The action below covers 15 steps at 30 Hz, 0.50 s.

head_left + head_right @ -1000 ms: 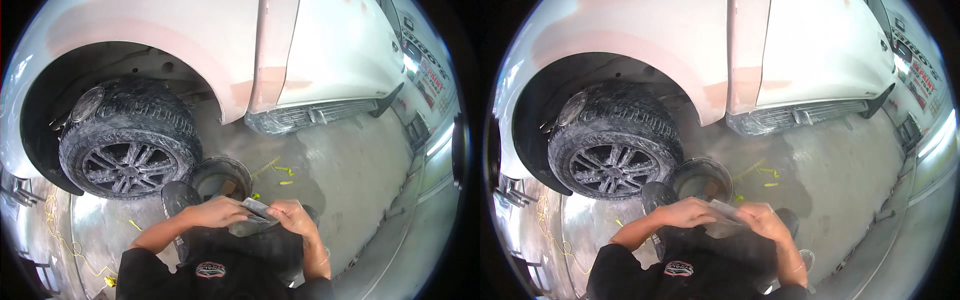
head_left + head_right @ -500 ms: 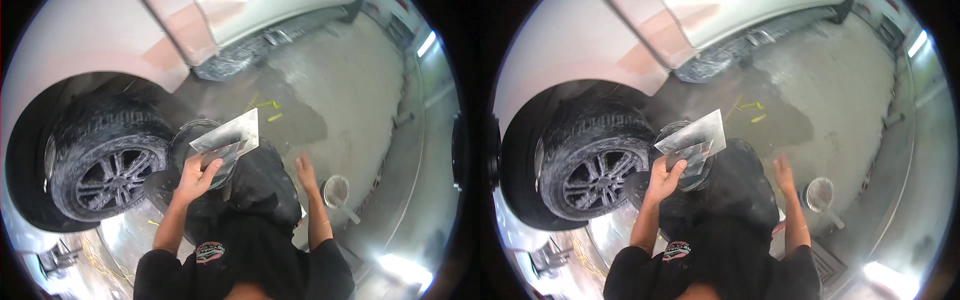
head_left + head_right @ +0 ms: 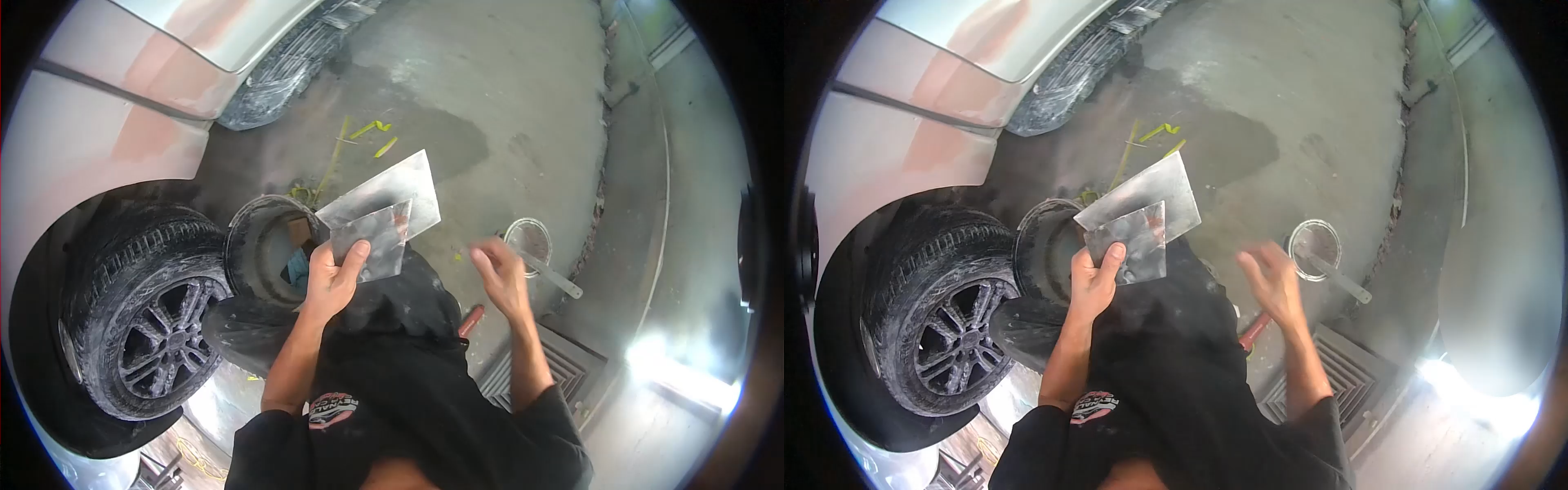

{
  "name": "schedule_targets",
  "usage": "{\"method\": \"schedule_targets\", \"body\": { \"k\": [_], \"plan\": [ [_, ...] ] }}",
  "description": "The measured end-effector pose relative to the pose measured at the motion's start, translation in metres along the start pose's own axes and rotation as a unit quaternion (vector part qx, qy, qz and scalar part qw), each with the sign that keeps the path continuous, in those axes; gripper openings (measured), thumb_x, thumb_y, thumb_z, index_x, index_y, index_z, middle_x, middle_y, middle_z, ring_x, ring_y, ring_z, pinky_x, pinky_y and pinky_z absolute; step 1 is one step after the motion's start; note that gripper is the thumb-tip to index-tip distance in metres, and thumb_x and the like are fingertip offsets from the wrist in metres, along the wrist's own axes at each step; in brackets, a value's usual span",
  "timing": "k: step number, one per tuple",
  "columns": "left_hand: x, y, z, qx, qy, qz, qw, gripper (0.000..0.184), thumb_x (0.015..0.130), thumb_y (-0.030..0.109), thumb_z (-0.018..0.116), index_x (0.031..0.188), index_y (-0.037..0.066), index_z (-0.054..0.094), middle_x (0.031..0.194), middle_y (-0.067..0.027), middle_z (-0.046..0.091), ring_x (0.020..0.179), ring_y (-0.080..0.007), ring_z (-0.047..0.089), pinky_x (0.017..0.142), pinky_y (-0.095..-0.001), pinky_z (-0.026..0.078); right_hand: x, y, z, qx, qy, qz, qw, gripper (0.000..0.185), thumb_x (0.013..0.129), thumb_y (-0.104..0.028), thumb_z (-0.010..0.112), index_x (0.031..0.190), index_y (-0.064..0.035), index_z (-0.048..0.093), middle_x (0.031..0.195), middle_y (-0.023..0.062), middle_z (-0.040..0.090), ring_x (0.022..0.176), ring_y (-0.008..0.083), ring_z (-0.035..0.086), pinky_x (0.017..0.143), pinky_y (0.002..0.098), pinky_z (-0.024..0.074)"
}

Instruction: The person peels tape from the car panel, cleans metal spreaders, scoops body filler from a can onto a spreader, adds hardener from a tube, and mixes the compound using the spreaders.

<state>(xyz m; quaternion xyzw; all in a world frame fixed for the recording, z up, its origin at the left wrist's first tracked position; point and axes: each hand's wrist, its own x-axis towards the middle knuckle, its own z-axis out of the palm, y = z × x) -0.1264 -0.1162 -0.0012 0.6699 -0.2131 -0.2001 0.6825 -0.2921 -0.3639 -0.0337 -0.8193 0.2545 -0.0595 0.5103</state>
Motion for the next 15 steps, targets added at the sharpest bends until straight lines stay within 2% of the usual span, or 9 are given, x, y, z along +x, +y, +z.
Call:
{"method": "schedule_targets", "body": {
  "k": [1,2,4,6,8,9,10,12,15],
  "plan": [
    [0.001,0.001,0.005,-0.012,-0.012,-0.011,1.0,0.027,0.103,0.019,0.061,0.113,-0.005,0.067,0.099,-0.0014,0.068,0.088,-0.0066,0.057,0.078,-0.0247,0.047,0.009,-0.013,0.019,0.19,-0.019,0.017,0.981,0.043,0.103,-0.035,0.058,0.12,0.0041,0.064,0.113,0.0127,0.069,0.104,0.0219,0.067,0.095,0.0384,0.0511],
    [0.003,0.001,0.012,-0.012,-0.017,-0.029,0.999,0.027,0.103,0.02,0.06,0.113,-0.004,0.067,0.1,-0.0012,0.068,0.089,-0.0065,0.057,0.079,-0.0245,0.047,0.017,-0.025,0.037,0.375,-0.039,0.029,0.926,0.042,0.103,-0.033,0.058,0.124,0.0032,0.061,0.119,0.0125,0.068,0.107,0.022,0.066,0.096,0.039,0.0509],
    [0.004,0.002,0.021,-0.008,-0.019,-0.067,0.998,0.028,0.104,0.021,0.06,0.113,-0.004,0.067,0.101,-0.0007,0.068,0.09,-0.0063,0.057,0.08,-0.0243,0.047,0.037,-0.001,0.077,0.525,-0.065,0.024,0.849,0.041,0.103,-0.031,0.056,0.128,0.0018,0.058,0.124,0.0121,0.065,0.113,0.0199,0.064,0.099,0.0369,0.049],
    [0.0,0.001,0.02,-0.024,-0.011,-0.072,0.997,0.03,0.104,0.023,0.058,0.112,-0.004,0.067,0.101,-0.0001,0.067,0.089,-0.0061,0.057,0.079,-0.0246,0.047,0.053,-0.003,0.086,0.61,-0.037,0.018,0.791,0.034,0.104,-0.028,0.057,0.124,-0.0008,0.06,0.122,0.0098,0.065,0.11,0.0171,0.062,0.096,0.0339,0.048],
    [-0.004,0.0,0.018,-0.044,-0.008,-0.079,0.996,0.032,0.105,0.025,0.056,0.111,-0.004,0.067,0.1,0.0004,0.067,0.089,-0.006,0.056,0.078,-0.0248,0.047,0.068,-0.029,0.062,0.634,0.058,0.003,0.771,0.022,0.103,-0.023,0.059,0.113,-0.0045,0.065,0.112,0.0056,0.067,0.1,0.0136,0.062,0.089,0.03,0.0479],
    [-0.005,-0.011,0.008,-0.101,-0.008,-0.082,0.991,0.033,0.105,0.025,0.057,0.112,-0.005,0.067,0.097,-0.0021,0.067,0.087,-0.0064,0.056,0.076,-0.0265,0.048,0.068,-0.013,0.05,0.55,0.118,-0.001,0.827,0.022,0.103,-0.02,0.058,0.115,-0.0031,0.064,0.113,0.0054,0.067,0.102,0.0138,0.062,0.092,0.0306,0.0476],
    [-0.008,-0.017,0.002,-0.037,-0.002,-0.121,0.992,0.032,0.105,0.025,0.057,0.113,-0.005,0.066,0.097,-0.0034,0.068,0.087,-0.0069,0.058,0.077,-0.0271,0.048,0.075,0.003,0.042,0.466,0.161,-0.011,0.87,0.021,0.103,-0.017,0.058,0.116,-0.0018,0.064,0.113,0.0051,0.067,0.103,0.0139,0.062,0.095,0.0311,0.0473],
    [-0.012,-0.019,-0.01,0.104,0.056,-0.195,0.974,0.032,0.104,0.024,0.057,0.115,-0.005,0.065,0.096,-0.0061,0.069,0.088,-0.008,0.06,0.078,-0.0284,0.049,0.074,-0.03,0.036,0.49,0.134,0.016,0.861,0.025,0.101,-0.016,0.06,0.12,0.0003,0.062,0.114,0.0058,0.066,0.106,0.0153,0.061,0.095,0.0323,0.0473],
    [-0.016,-0.008,0.003,0.11,0.085,-0.008,0.99,0.031,0.104,0.022,0.056,0.12,-0.004,0.063,0.103,-0.015,0.07,0.091,-0.0163,0.065,0.083,-0.0328,0.05,0.066,-0.037,0.05,0.418,0.067,0.027,0.906,0.033,0.101,-0.017,0.061,0.127,0.0042,0.057,0.116,0.0114,0.066,0.107,0.0179,0.061,0.093,0.0337,0.0477]
  ]
}}
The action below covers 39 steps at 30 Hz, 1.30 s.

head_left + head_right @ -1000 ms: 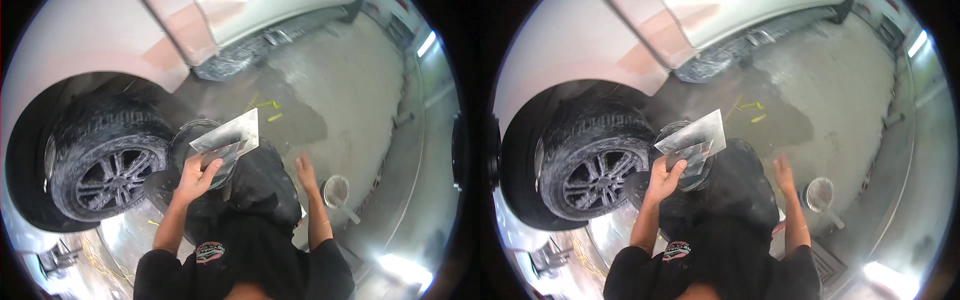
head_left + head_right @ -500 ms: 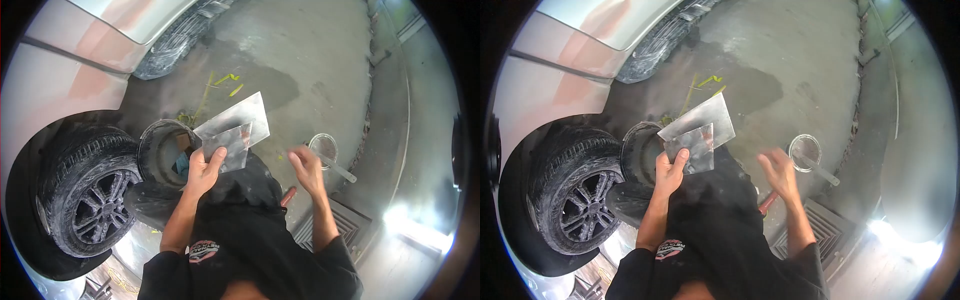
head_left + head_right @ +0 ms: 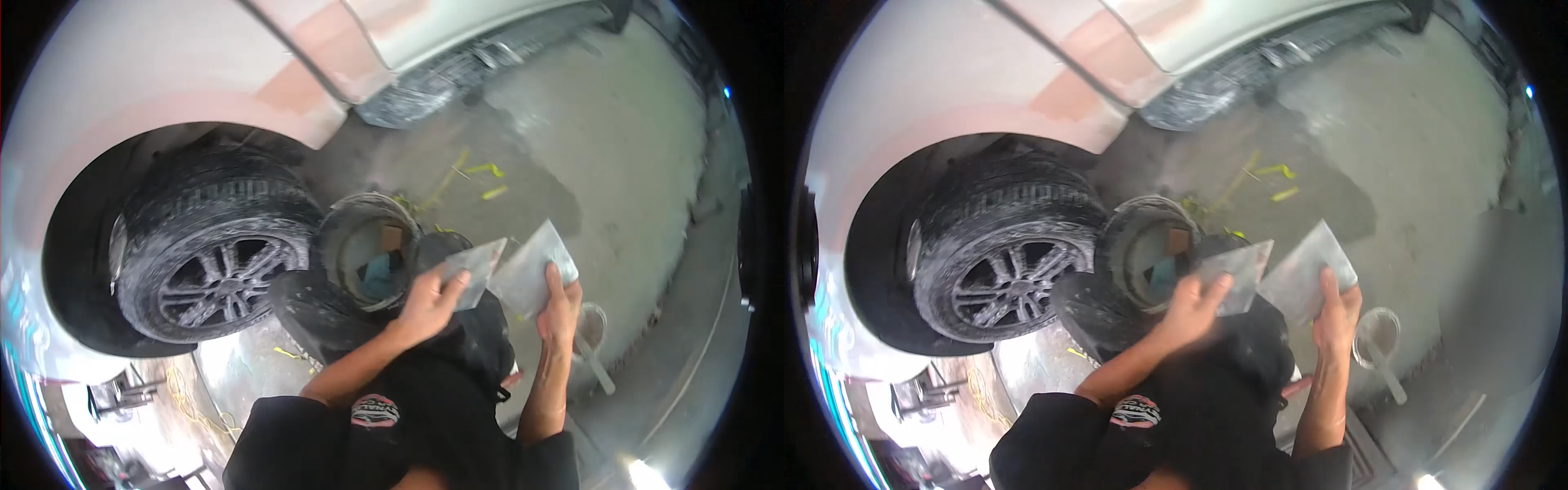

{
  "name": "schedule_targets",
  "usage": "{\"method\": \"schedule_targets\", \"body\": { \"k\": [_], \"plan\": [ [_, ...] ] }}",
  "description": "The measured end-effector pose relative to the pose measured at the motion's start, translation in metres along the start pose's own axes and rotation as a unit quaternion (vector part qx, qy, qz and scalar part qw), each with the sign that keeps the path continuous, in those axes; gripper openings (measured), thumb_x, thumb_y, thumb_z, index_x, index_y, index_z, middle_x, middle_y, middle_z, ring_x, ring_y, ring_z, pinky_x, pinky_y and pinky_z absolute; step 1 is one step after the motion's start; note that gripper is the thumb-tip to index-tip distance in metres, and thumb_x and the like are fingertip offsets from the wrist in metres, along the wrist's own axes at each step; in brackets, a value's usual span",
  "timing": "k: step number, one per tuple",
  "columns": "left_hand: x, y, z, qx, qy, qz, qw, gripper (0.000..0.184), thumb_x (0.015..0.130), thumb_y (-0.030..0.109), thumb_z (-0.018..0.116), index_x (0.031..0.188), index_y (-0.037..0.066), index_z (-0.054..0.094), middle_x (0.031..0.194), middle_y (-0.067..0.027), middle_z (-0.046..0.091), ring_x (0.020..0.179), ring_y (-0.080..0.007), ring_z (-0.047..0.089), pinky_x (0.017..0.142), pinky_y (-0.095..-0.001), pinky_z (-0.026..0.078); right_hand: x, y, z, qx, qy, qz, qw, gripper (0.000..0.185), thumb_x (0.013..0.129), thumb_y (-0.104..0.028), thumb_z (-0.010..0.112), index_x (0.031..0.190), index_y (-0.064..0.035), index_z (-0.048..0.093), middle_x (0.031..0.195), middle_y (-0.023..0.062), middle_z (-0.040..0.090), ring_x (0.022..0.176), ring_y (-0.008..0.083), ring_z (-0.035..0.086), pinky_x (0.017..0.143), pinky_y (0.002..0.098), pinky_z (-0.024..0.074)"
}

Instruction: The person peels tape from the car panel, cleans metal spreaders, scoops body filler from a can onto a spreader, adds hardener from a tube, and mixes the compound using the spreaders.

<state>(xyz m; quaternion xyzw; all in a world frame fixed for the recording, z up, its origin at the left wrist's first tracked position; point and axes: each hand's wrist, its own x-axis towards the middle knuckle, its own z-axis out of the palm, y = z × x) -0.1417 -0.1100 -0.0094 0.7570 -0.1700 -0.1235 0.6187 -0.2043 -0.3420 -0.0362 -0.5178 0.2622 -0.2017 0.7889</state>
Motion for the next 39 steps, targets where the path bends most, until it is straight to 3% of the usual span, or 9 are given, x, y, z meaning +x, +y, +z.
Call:
{"method": "schedule_targets", "body": {
  "k": [10,15,18,21,24,29,30,35,39],
  "plan": [
    [0.013,0.012,0.01,0.219,0.029,0.164,0.962,0.027,0.102,0.014,0.054,0.121,-0.004,0.061,0.103,-0.0222,0.066,0.096,-0.039,0.065,0.084,-0.0402,0.053,-0.035,0.014,0.035,-0.397,-0.067,-0.169,0.899,0.039,0.104,-0.028,0.054,0.117,0.0086,0.059,0.103,0.0159,0.067,0.092,0.0206,0.062,0.085,0.0355,0.0492],
    [0.035,0.029,-0.026,0.2,-0.034,0.202,0.958,0.023,0.102,0.015,0.055,0.111,-0.003,0.065,0.103,-0.0219,0.068,0.092,-0.0385,0.067,0.081,-0.0393,0.053,-0.019,-0.034,0.04,-0.076,0.072,0.022,0.994,0.034,0.103,-0.033,0.057,0.107,0.0005,0.063,0.09,0.0043,0.065,0.067,0.0102,0.057,0.055,0.0236,0.0458],
    [0.024,0.028,-0.016,0.189,-0.092,0.308,0.928,0.024,0.102,0.017,0.056,0.112,-0.002,0.066,0.106,-0.0198,0.069,0.092,-0.0369,0.068,0.079,-0.0376,0.053,-0.009,-0.033,0.029,-0.068,0.014,0.055,0.996,0.036,0.101,-0.031,0.061,0.11,0.0038,0.064,0.095,0.0057,0.067,0.081,0.0125,0.061,0.071,0.0279,0.0506],
    [0.047,0.033,-0.035,0.222,0.017,0.115,0.968,0.029,0.1,0.024,0.06,0.111,-0.002,0.066,0.11,-0.0163,0.07,0.091,-0.0292,0.07,0.082,-0.0376,0.054,-0.044,-0.005,0.016,-0.179,-0.189,0.092,0.961,0.032,0.098,-0.019,0.063,0.121,0.0044,0.065,0.105,0.0086,0.07,0.096,0.014,0.061,0.092,0.0296,0.0474],
    [0.069,0.024,-0.026,-0.139,0.026,-0.143,0.98,0.034,0.097,0.028,0.066,0.113,-0.001,0.065,0.107,-0.0111,0.071,0.09,-0.0208,0.069,0.081,-0.0367,0.056,-0.05,-0.038,0.017,-0.342,-0.036,-0.081,0.936,0.026,0.097,-0.015,0.062,0.116,0.0023,0.066,0.1,0.0113,0.07,0.094,0.0152,0.063,0.082,0.0313,0.051],
    [0.054,-0.02,0.04,-0.554,-0.066,-0.418,0.717,0.029,0.101,0.031,0.06,0.11,0.004,0.066,0.091,-0.0096,0.069,0.078,-0.0183,0.067,0.066,-0.034,0.058,-0.044,-0.055,0.03,-0.496,-0.205,-0.548,0.642,0.015,0.088,-0.009,0.063,0.1,-0.0029,0.067,0.082,0.0139,0.061,0.072,0.0356,0.062,0.063,0.0419,0.0538],
    [0.051,-0.061,0.031,-0.735,-0.307,-0.454,0.401,0.017,0.104,0.022,0.056,0.098,0.007,0.061,0.07,-0.0037,0.059,0.051,-0.0146,0.058,0.041,-0.0273,0.048,-0.024,-0.037,0.016,-0.527,-0.137,-0.478,0.689,0.014,0.09,-0.009,0.062,0.101,-0.0021,0.067,0.084,0.0156,0.062,0.073,0.0374,0.063,0.064,0.0429,0.0531],
    [0.062,-0.026,0.009,-0.337,-0.134,-0.385,0.849,0.027,0.102,0.035,0.059,0.095,0.009,0.058,0.061,0.0021,0.052,0.038,-0.0098,0.04,0.032,-0.0264,0.025,-0.017,-0.023,0.003,-0.51,0.012,-0.292,0.809,0.016,0.094,-0.01,0.061,0.105,0.0009,0.066,0.097,0.0201,0.064,0.08,0.044,0.064,0.069,0.0475,0.0509],
    [0.07,-0.032,0.006,-0.117,-0.122,-0.124,0.978,0.024,0.099,0.022,0.066,0.109,0.002,0.06,0.09,-0.0018,0.066,0.072,-0.0083,0.06,0.06,-0.0262,0.05,-0.008,-0.006,-0.015,-0.497,-0.202,-0.408,0.738,0.018,0.094,-0.012,0.063,0.103,0.0033,0.065,0.1,0.0213,0.066,0.083,0.0424,0.066,0.074,0.0467,0.0524]
  ]
}}
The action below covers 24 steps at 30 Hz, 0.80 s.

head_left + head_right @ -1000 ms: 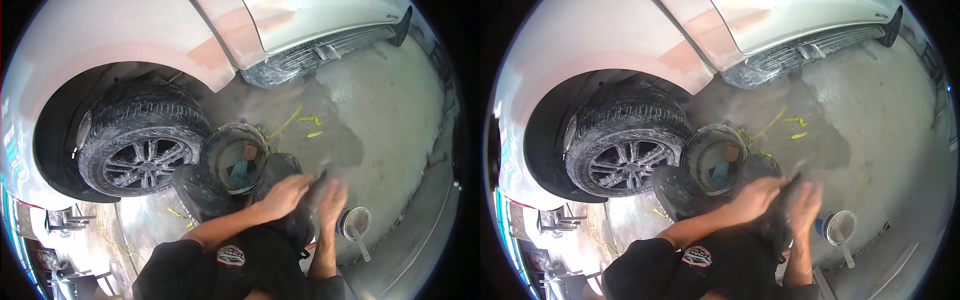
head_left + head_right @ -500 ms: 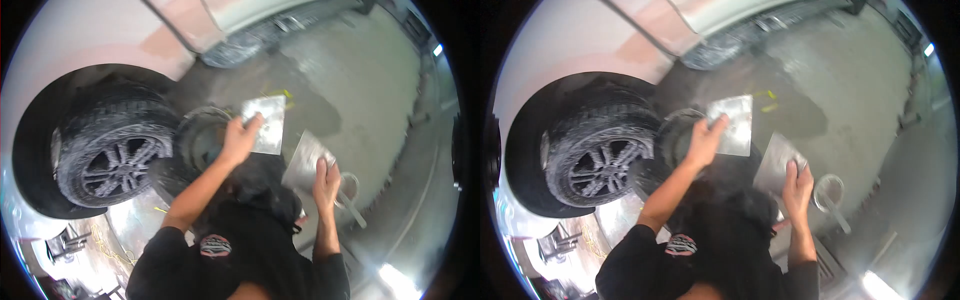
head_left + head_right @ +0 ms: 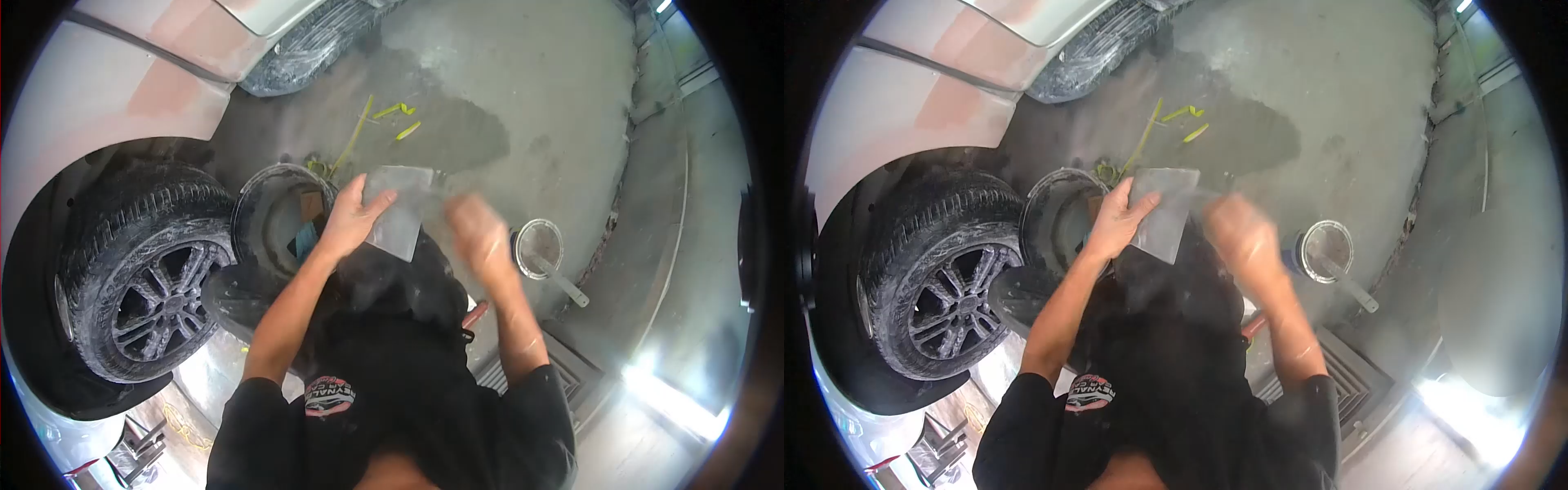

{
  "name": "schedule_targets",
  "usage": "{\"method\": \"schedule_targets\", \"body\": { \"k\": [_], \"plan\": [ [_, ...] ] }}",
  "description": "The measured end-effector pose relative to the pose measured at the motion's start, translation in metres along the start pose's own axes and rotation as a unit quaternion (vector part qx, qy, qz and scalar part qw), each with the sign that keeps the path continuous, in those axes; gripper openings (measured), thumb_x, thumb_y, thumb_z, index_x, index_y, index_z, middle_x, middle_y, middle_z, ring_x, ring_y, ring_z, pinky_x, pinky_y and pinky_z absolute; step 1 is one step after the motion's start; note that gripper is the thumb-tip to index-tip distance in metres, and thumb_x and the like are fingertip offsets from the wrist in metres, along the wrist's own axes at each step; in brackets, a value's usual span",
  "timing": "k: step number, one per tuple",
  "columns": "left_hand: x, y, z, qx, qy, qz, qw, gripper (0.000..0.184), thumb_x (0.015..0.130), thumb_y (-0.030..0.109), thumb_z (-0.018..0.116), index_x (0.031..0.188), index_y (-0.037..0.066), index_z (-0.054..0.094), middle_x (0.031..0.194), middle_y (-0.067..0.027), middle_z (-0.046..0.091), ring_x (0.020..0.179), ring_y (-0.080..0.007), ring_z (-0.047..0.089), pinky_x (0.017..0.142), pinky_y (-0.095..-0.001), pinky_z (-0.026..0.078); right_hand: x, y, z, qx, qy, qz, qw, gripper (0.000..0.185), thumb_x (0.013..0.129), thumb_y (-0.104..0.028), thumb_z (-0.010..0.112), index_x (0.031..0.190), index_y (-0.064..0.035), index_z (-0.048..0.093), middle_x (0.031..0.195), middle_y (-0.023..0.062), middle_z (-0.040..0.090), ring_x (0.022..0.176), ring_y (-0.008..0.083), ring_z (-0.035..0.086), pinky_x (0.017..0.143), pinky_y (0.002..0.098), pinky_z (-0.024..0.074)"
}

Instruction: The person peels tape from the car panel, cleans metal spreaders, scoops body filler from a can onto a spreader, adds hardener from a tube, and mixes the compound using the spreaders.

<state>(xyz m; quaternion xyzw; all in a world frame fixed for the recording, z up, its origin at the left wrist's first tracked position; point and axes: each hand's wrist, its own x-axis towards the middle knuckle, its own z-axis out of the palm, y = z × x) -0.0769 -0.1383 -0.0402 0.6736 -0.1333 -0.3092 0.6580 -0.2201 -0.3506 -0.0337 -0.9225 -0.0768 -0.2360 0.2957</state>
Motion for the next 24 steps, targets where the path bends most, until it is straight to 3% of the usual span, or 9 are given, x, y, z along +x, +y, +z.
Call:
{"method": "schedule_targets", "body": {
  "k": [2,4,8,9,12,16,18,21,24],
  "plan": [
    [-0.01,0.006,-0.007,0.056,-0.036,0.07,0.995,0.026,0.097,0.016,0.068,0.116,0.0,0.06,0.101,-0.0033,0.067,0.087,-0.0095,0.063,0.076,-0.0285,0.053,-0.001,0.03,-0.004,-0.075,0.026,0.234,0.969,0.016,0.094,-0.01,0.065,0.103,0.003,0.065,0.101,0.0225,0.066,0.085,0.0401,0.067,0.074,0.0434,0.0538],
    [-0.013,0.018,-0.014,0.045,-0.021,0.071,0.996,0.03,0.095,0.011,0.07,0.122,0.0,0.06,0.11,-0.0046,0.067,0.1,-0.0114,0.063,0.09,-0.0317,0.053,0.01,0.012,-0.017,-0.001,0.069,0.221,0.973,0.021,0.093,-0.008,0.064,0.112,-0.0001,0.064,0.099,0.0209,0.067,0.085,0.0405,0.066,0.073,0.0457,0.0534],
    [-0.011,0.003,0.013,-0.299,-0.019,-0.024,0.954,0.045,0.103,0.027,0.058,0.141,0.005,0.048,0.134,-0.0085,0.058,0.127,-0.0163,0.053,0.102,-0.0347,0.047,0.033,-0.044,0.005,0.071,0.081,0.164,0.981,0.035,0.091,-0.003,0.064,0.126,-0.0031,0.063,0.098,0.0213,0.066,0.084,0.0412,0.066,0.072,0.0463,0.0543],
    [-0.005,-0.007,0.024,-0.307,-0.072,0.005,0.949,0.06,0.108,0.044,0.042,0.151,0.003,0.035,0.145,-0.0138,0.051,0.133,-0.0239,0.051,0.107,-0.0421,0.044,0.036,-0.057,0.015,0.079,0.054,0.179,0.979,0.036,0.091,-0.002,0.064,0.127,-0.0025,0.062,0.098,0.0215,0.066,0.084,0.0408,0.067,0.072,0.0458,0.0549],
    [0.001,0.008,0.03,-0.289,-0.06,0.133,0.946,0.067,0.108,0.053,0.027,0.152,0.003,0.035,0.149,-0.0135,0.049,0.135,-0.0257,0.049,0.116,-0.0428,0.034,0.028,-0.088,0.049,0.124,0.107,0.084,0.983,0.037,0.09,-0.003,0.064,0.126,0.0009,0.061,0.092,0.0217,0.064,0.08,0.042,0.065,0.07,0.0478,0.0538],
    [-0.012,0.004,0.061,-0.179,0.052,0.147,0.971,0.091,0.099,0.074,0.014,0.153,0.003,0.034,0.148,-0.0161,0.049,0.134,-0.0288,0.049,0.11,-0.0389,0.037,0.056,-0.063,0.047,0.073,0.107,0.192,0.973,0.036,0.088,0.004,0.062,0.124,0.0016,0.063,0.102,0.0261,0.067,0.086,0.0404,0.068,0.069,0.0449,0.0526],
    [-0.009,0.009,0.051,-0.225,0.023,0.152,0.962,0.088,0.1,0.071,0.018,0.153,0.002,0.034,0.148,-0.0163,0.049,0.135,-0.0281,0.047,0.113,-0.0401,0.035,0.055,-0.061,0.043,0.123,0.135,0.232,0.956,0.033,0.089,-0.002,0.064,0.122,0.0005,0.064,0.092,0.0205,0.066,0.081,0.0398,0.067,0.07,0.0465,0.0541],
    [-0.006,0.023,0.024,-0.288,-0.001,0.168,0.943,0.078,0.104,0.061,0.031,0.152,0.0,0.036,0.147,-0.0171,0.05,0.136,-0.0292,0.047,0.116,-0.0419,0.032,0.027,-0.103,0.044,0.151,0.062,0.053,0.985,0.034,0.088,-0.001,0.065,0.122,0.0014,0.064,0.09,0.0213,0.066,0.081,0.0404,0.066,0.07,0.0456,0.0536],
    [-0.013,0.005,0.035,-0.012,0.004,0.114,0.993,0.072,0.106,0.056,0.035,0.148,-0.002,0.042,0.144,-0.0181,0.052,0.129,-0.0309,0.052,0.112,-0.0417,0.035,0.053,-0.065,0.037,0.078,0.158,0.14,0.974,0.032,0.088,-0.002,0.065,0.12,0.0019,0.064,0.09,0.0212,0.066,0.08,0.04,0.066,0.069,0.0445,0.0531]
  ]
}}
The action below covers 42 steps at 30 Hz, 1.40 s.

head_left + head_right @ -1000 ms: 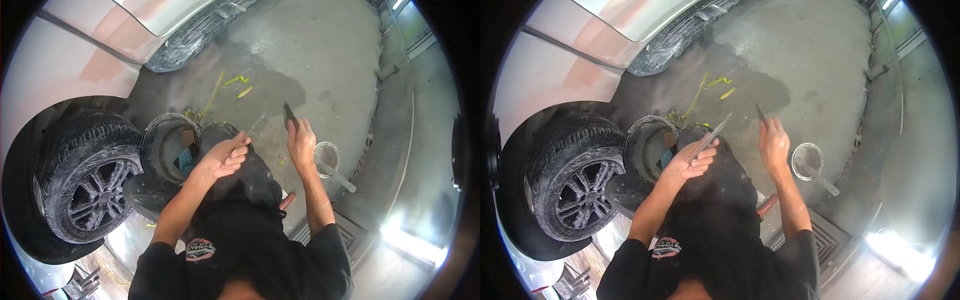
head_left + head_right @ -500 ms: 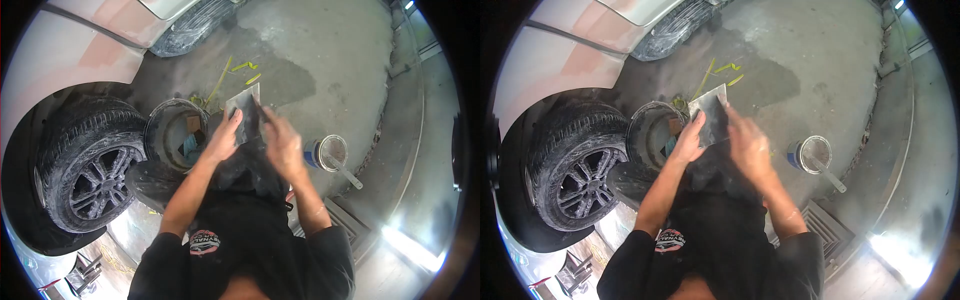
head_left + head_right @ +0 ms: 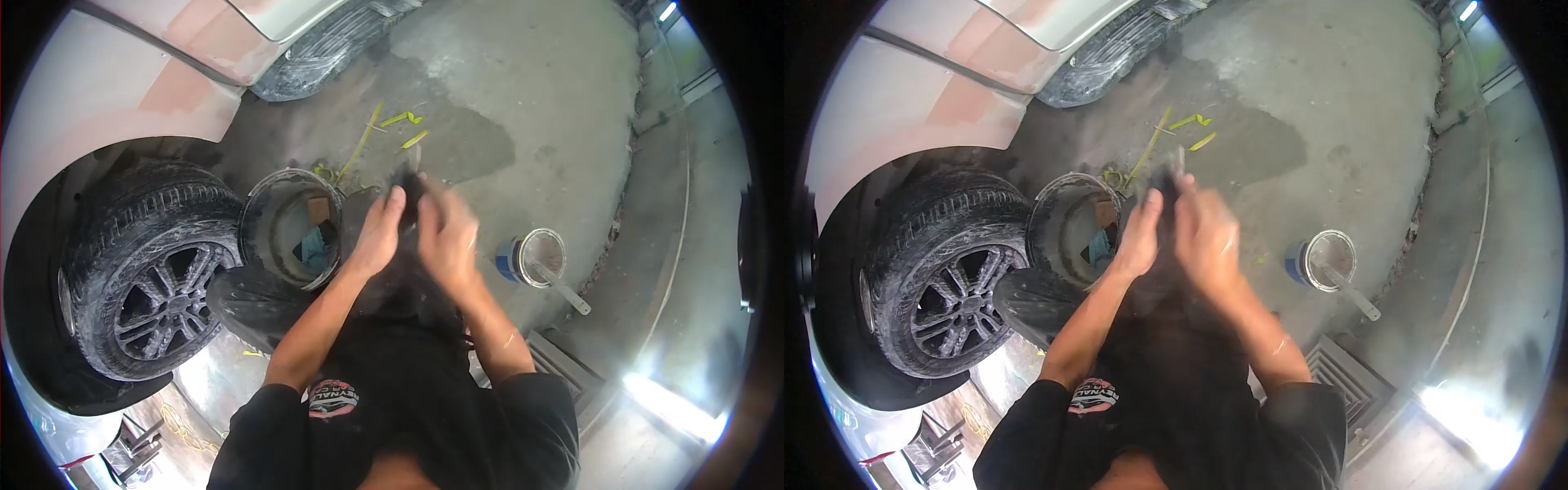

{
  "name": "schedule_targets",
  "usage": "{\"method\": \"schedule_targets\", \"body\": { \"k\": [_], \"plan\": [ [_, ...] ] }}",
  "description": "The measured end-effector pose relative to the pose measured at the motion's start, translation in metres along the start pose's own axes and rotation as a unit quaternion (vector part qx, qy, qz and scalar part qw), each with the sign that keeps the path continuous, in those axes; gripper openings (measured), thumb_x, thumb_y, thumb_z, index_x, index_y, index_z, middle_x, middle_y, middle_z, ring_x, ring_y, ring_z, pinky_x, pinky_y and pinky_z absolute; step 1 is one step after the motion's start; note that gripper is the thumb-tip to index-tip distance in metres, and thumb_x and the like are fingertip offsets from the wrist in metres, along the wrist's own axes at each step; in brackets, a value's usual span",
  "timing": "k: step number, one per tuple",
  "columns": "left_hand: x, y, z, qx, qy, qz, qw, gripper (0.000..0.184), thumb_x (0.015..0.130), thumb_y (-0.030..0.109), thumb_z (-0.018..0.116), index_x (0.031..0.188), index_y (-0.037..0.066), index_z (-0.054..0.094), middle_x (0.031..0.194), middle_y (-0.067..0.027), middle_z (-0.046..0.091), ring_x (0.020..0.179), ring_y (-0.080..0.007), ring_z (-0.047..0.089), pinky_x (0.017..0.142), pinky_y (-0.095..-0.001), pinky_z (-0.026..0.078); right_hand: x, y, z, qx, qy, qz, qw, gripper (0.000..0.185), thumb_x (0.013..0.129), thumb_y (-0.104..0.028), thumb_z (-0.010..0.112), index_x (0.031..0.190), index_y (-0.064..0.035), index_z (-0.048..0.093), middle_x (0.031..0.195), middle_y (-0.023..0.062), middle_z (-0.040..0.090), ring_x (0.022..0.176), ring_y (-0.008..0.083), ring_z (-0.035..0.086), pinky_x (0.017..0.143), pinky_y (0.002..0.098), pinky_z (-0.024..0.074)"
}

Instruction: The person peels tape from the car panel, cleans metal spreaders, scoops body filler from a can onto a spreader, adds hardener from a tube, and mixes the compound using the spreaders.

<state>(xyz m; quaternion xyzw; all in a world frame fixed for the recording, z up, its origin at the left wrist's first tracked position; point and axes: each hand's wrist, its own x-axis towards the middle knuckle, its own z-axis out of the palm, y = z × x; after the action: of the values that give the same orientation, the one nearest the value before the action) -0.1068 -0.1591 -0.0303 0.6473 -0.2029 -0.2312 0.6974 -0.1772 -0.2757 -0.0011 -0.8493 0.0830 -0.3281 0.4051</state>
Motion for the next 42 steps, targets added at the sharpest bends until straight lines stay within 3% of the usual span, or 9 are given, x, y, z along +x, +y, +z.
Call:
{"method": "schedule_targets", "body": {
  "k": [5,14,18,30,32,37,40,41,42],
  "plan": [
    [0.0,0.021,-0.013,0.364,0.005,0.144,0.92,0.041,0.093,0.003,0.058,0.134,-0.002,0.056,0.124,-0.0185,0.063,0.117,-0.039,0.057,0.1,-0.0437,0.047,0.032,-0.002,-0.056,-0.032,-0.084,-0.047,0.995,0.028,0.093,-0.004,0.061,0.12,-0.0044,0.067,0.093,0.0191,0.066,0.077,0.0366,0.067,0.069,0.039,0.0531],
    [0.006,0.06,-0.05,0.58,-0.07,0.353,0.73,0.053,0.075,-0.001,0.063,0.128,0.003,0.063,0.126,-0.0097,0.065,0.113,-0.029,0.062,0.094,-0.0415,0.052,0.027,0.001,-0.075,-0.083,-0.155,-0.09,0.98,0.021,0.09,-0.01,0.061,0.109,-0.007,0.07,0.093,0.0152,0.067,0.08,0.0346,0.067,0.072,0.0436,0.0543],
    [-0.016,0.041,-0.042,0.475,-0.044,0.344,0.809,0.053,0.076,0.004,0.067,0.129,0.003,0.063,0.133,-0.0141,0.062,0.117,-0.0331,0.061,0.1,-0.0421,0.051,0.045,0.036,-0.068,-0.087,-0.095,0.23,0.965,0.028,0.103,-0.02,0.053,0.106,0.004,0.066,0.086,0.0213,0.066,0.073,0.0265,0.062,0.07,0.0384,0.0503],
    [-0.025,0.043,-0.042,0.362,-0.076,0.255,0.893,0.029,0.1,0.013,0.057,0.126,0.002,0.064,0.118,-0.0158,0.068,0.11,-0.0356,0.065,0.093,-0.0418,0.054,0.014,0.035,-0.047,0.48,0.088,0.375,0.788,0.032,0.102,-0.033,0.059,0.109,-0.0027,0.066,0.094,0.0039,0.069,0.075,0.0135,0.063,0.062,0.0297,0.0507],
    [-0.026,0.048,-0.044,0.347,-0.016,0.241,0.906,0.028,0.101,0.017,0.057,0.12,-0.001,0.065,0.113,-0.0193,0.069,0.105,-0.0342,0.067,0.09,-0.0397,0.054,-0.007,0.047,-0.046,0.341,-0.082,0.417,0.839,0.035,0.096,-0.033,0.068,0.111,-0.0015,0.066,0.099,0.0047,0.069,0.082,0.0156,0.066,0.071,0.0306,0.0529],
    [-0.007,0.044,-0.059,-0.014,0.189,0.002,0.982,0.029,0.101,0.029,0.062,0.105,0.001,0.066,0.088,-0.0086,0.07,0.076,-0.0213,0.068,0.068,-0.0384,0.053,-0.024,-0.001,-0.058,0.061,-0.093,0.214,0.971,0.025,0.098,-0.019,0.061,0.109,0.0039,0.066,0.087,0.0093,0.068,0.079,0.0222,0.065,0.074,0.033,0.0504],
    [-0.002,0.01,-0.045,-0.446,0.167,-0.279,0.834,0.026,0.1,0.033,0.063,0.101,0.008,0.066,0.08,-0.0022,0.065,0.059,-0.0132,0.06,0.054,-0.0275,0.05,-0.014,-0.013,-0.049,-0.087,-0.037,-0.101,0.99,0.023,0.097,-0.011,0.057,0.112,0.0048,0.065,0.083,0.0176,0.063,0.078,0.0347,0.066,0.071,0.0363,0.0503],
    [-0.009,-0.002,-0.05,-0.671,-0.045,-0.339,0.658,0.026,0.101,0.035,0.06,0.1,0.01,0.064,0.08,-0.0027,0.064,0.048,-0.0097,0.051,0.041,-0.0195,0.042,-0.001,-0.01,-0.045,-0.109,-0.07,-0.216,0.968,0.025,0.096,-0.011,0.057,0.114,0.0049,0.064,0.085,0.0185,0.063,0.075,0.0373,0.064,0.069,0.0383,0.0508],
    [-0.021,-0.018,-0.034,-0.598,-0.012,-0.387,0.702,0.026,0.103,0.036,0.057,0.102,0.012,0.064,0.078,-0.0017,0.064,0.041,-0.0066,0.045,0.031,-0.0173,0.033,0.004,-0.004,-0.045,-0.132,-0.103,-0.324,0.931,0.028,0.095,-0.011,0.057,0.116,0.005,0.063,0.086,0.0194,0.062,0.073,0.0398,0.063,0.068,0.0403,0.0513]
  ]
}}
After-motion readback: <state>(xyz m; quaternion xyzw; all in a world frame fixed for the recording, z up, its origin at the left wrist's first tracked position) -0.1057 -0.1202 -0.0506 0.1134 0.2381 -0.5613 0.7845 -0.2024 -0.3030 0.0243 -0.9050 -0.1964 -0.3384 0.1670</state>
